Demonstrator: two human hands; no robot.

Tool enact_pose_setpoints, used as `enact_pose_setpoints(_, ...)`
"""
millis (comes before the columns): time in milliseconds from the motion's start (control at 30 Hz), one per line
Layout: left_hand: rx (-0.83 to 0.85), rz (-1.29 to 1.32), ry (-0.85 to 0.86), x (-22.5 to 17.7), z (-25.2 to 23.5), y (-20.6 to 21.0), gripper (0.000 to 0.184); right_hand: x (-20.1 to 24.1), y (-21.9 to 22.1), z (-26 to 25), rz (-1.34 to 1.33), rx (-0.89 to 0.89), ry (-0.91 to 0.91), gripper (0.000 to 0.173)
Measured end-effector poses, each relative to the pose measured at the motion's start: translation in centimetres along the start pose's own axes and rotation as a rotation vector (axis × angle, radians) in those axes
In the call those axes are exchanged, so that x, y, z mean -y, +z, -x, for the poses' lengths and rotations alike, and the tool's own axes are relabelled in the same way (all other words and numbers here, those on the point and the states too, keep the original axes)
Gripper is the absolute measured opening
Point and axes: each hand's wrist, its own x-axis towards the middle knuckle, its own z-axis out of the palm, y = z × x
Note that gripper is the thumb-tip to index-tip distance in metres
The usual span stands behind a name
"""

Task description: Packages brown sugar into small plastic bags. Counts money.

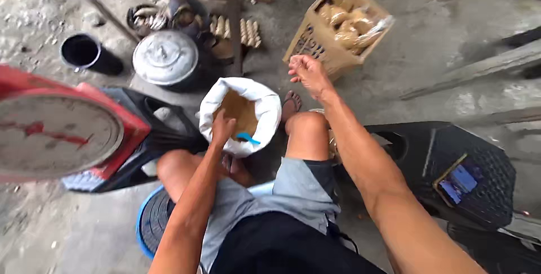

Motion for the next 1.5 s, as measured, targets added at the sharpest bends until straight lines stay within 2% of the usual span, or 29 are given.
enact_pose_setpoints(33, 0.001, 0.104, -0.015, -0.1, -0.3, 0.0, 0.078, 1.1, 0.8, 0.3, 0.014, 0.016, -0.046, 0.040)
enact_pose_setpoints(67, -0.015, 0.171, -0.025, -0.2, -0.3, 0.0, 0.080, 1.9, 1.6, 0.9, 0.022, 0.029, -0.087, 0.041)
enact_pose_setpoints(167, -0.120, 0.262, -0.017, -0.9, -0.2, -0.2, 0.041, 3.0, 4.3, 2.1, 0.027, 0.030, -0.181, 0.048)
enact_pose_setpoints(233, -0.197, 0.375, -0.066, -1.7, 0.3, -0.2, 0.048, 2.9, 6.7, 3.0, 0.011, 0.024, -0.184, 0.054)
enact_pose_setpoints(300, -0.201, 0.520, -0.110, -2.2, 0.6, 0.0, 0.074, 2.7, 9.5, 4.3, 0.042, -0.001, -0.150, 0.064)
enact_pose_setpoints(333, -0.212, 0.577, -0.122, -2.6, 0.5, 0.4, 0.079, 2.4, 11.2, 5.0, 0.059, -0.002, -0.150, 0.071)
enact_pose_setpoints(400, -0.259, 0.734, -0.119, -3.9, 0.2, 1.3, 0.070, 1.2, 15.5, 6.3, 0.013, 0.029, -0.221, 0.079)
enact_pose_setpoints(467, -0.242, 0.941, -0.083, -7.2, 1.5, 1.5, 0.068, -0.6, 19.5, 7.3, -0.028, 0.096, -0.343, 0.074)
enact_pose_setpoints(500, -0.234, 0.992, -0.135, -9.9, 2.8, 1.0, 0.072, -0.4, 20.0, 8.0, 0.013, 0.175, -0.358, 0.066)
enact_pose_setpoints(567, -0.189, 1.017, -0.283, -15.0, 6.0, -0.9, 0.081, 3.2, 18.3, 9.6, 0.169, 0.356, -0.130, 0.048)
enact_pose_setpoints(633, -0.160, 0.967, -0.160, -14.5, 6.3, -1.9, 0.088, 2.9, 17.7, 8.3, 0.401, 0.448, 0.126, 0.046)
enact_pose_setpoints(667, -0.162, 0.976, -0.041, -12.8, 5.5, -2.0, 0.087, -0.4, 18.2, 7.3, 0.428, 0.411, 0.138, 0.051)
enact_pose_setpoints(700, -0.189, 0.968, 0.095, -11.8, 4.7, -1.9, 0.084, -6.7, 20.4, 6.6, 0.264, 0.107, -0.063, 0.060)
enact_pose_setpoints(733, -0.214, 0.898, 0.255, -11.0, 4.1, -1.3, 0.080, -9.0, 21.2, 5.9, 0.069, 0.063, -0.020, 0.071)
enact_pose_setpoints(800, -0.231, 0.552, 0.536, -9.0, 3.2, 0.4, 0.073, -6.3, 21.1, 6.4, -0.392, 0.159, 0.244, 0.087)
enact_pose_setpoints(833, -0.218, 0.384, 0.572, -8.0, 3.2, 1.4, 0.071, -3.4, 20.7, 7.2, -0.577, 0.192, 0.317, 0.091)
enact_pose_setpoints(900, -0.166, 0.260, 0.523, -6.0, 2.9, 2.3, 0.065, 0.6, 19.3, 8.0, -0.750, 0.225, 0.272, 0.098)
enact_pose_setpoints(1000, -0.204, 0.431, 0.225, -5.4, 0.2, 2.1, 0.066, 2.3, 17.9, 7.9, -0.712, 0.245, 0.004, 0.093)
enact_pose_setpoints(1033, -0.233, 0.476, 0.059, -7.0, 0.6, 1.4, 0.068, 2.2, 18.1, 8.2, -0.632, 0.234, -0.094, 0.091)
enact_pose_setpoints(1100, -0.236, 0.620, -0.258, -14.3, 3.5, -1.7, 0.070, -0.1, 19.2, 8.4, -0.415, 0.228, -0.269, 0.085)
enact_pose_setpoints(1133, -0.219, 0.675, -0.298, -17.0, 5.3, -2.9, 0.075, -2.2, 20.0, 8.3, -0.328, 0.211, -0.281, 0.081)
enact_pose_setpoints(1200, -0.112, 0.766, -0.162, -17.7, 8.1, -2.8, 0.086, -6.5, 20.7, 7.7, -0.291, 0.162, -0.176, 0.063)
enact_pose_setpoints(1233, -0.135, 0.775, -0.063, -16.7, 8.5, -1.5, 0.087, -7.6, 20.3, 7.8, -0.252, 0.185, -0.130, 0.060)
enact_pose_setpoints(1300, -0.179, 0.765, 0.244, -15.0, 7.0, 0.4, 0.067, -7.9, 20.1, 9.4, -0.311, 0.255, -0.027, 0.056)
enact_pose_setpoints(1367, -0.290, 0.470, 0.444, -14.9, 6.2, -0.1, 0.058, -4.8, 20.3, 10.9, -0.612, 0.326, 0.157, 0.051)
enact_pose_setpoints(1400, -0.255, 0.269, 0.425, -16.0, 7.7, -1.5, 0.055, -1.5, 19.7, 11.2, -0.781, 0.309, 0.293, 0.052)
enact_pose_setpoints(1433, -0.131, 0.090, 0.343, -17.8, 9.8, -3.3, 0.049, 2.6, 18.5, 11.3, -0.856, 0.246, 0.450, 0.059)
enact_pose_setpoints(1467, -0.032, -0.042, 0.336, -18.2, 10.8, -4.0, 0.044, 4.6, 17.6, 11.0, -0.867, 0.197, 0.451, 0.072)
enact_pose_setpoints(1500, -0.024, -0.083, 0.461, -16.4, 10.5, -3.2, 0.044, 4.7, 17.2, 10.3, -0.869, 0.134, 0.339, 0.086)
